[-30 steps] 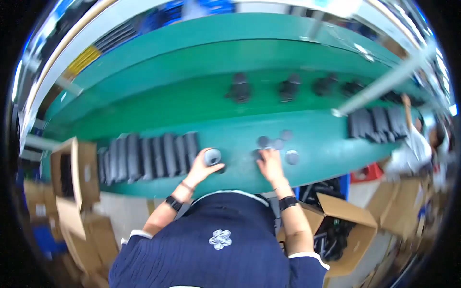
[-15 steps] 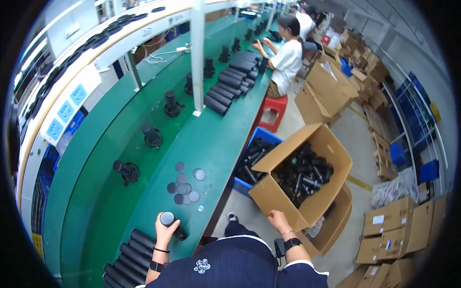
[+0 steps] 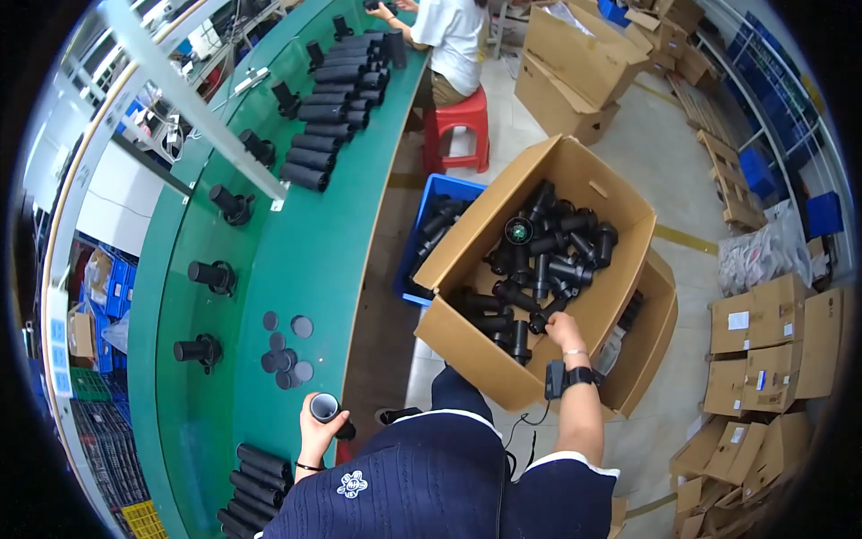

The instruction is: The person picks up a black tube and a cap from the table, fits the cap onto the tube by hand, and places the assembled unit onto the conveyor belt, repeating this process for several units.

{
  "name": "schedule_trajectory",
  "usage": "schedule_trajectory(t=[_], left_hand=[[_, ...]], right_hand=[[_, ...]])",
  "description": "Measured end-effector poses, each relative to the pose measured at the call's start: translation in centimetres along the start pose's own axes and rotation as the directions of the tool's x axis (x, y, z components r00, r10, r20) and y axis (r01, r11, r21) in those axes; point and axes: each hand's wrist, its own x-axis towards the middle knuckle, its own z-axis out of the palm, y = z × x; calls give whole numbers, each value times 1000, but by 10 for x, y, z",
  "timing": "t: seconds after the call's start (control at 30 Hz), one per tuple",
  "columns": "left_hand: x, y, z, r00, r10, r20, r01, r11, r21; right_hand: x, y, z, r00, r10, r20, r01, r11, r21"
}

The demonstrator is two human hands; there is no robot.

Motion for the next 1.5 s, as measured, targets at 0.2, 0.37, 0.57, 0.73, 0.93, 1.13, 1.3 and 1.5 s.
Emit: schedule_trajectory(t=[0.2, 0.37, 0.57, 0.73, 0.93, 1.13, 1.3, 1.5], left_hand=[[18, 26, 55, 979, -156, 130, 140, 982, 124], [36, 51, 84, 958, -240, 159, 209, 959, 192], [56, 69, 112, 940, -272, 207, 196, 925, 324], [46, 54, 117, 910, -374, 180, 279, 872, 402], [40, 50, 120, 883, -439, 165, 342, 843, 415], [43, 54, 121, 869, -468, 159, 377, 835, 401], [32, 58, 120, 893, -428, 138, 358, 862, 358], [3, 44, 96, 927, -368, 65, 325, 880, 345]], right_hand=[[108, 48, 54, 978, 26, 207, 17, 979, -204], [148, 42, 118, 944, 208, 256, -188, 977, -97], [191, 52, 183, 965, 262, 12, -261, 954, 150], [216, 37, 210, 938, 342, -55, -282, 847, 451], [213, 13, 215, 941, 333, -57, -266, 836, 481], [192, -79, 205, 946, 315, 76, -321, 942, 96], [191, -106, 223, 918, 379, 118, -356, 917, -180], [199, -97, 222, 945, 291, 148, -257, 942, -214]])
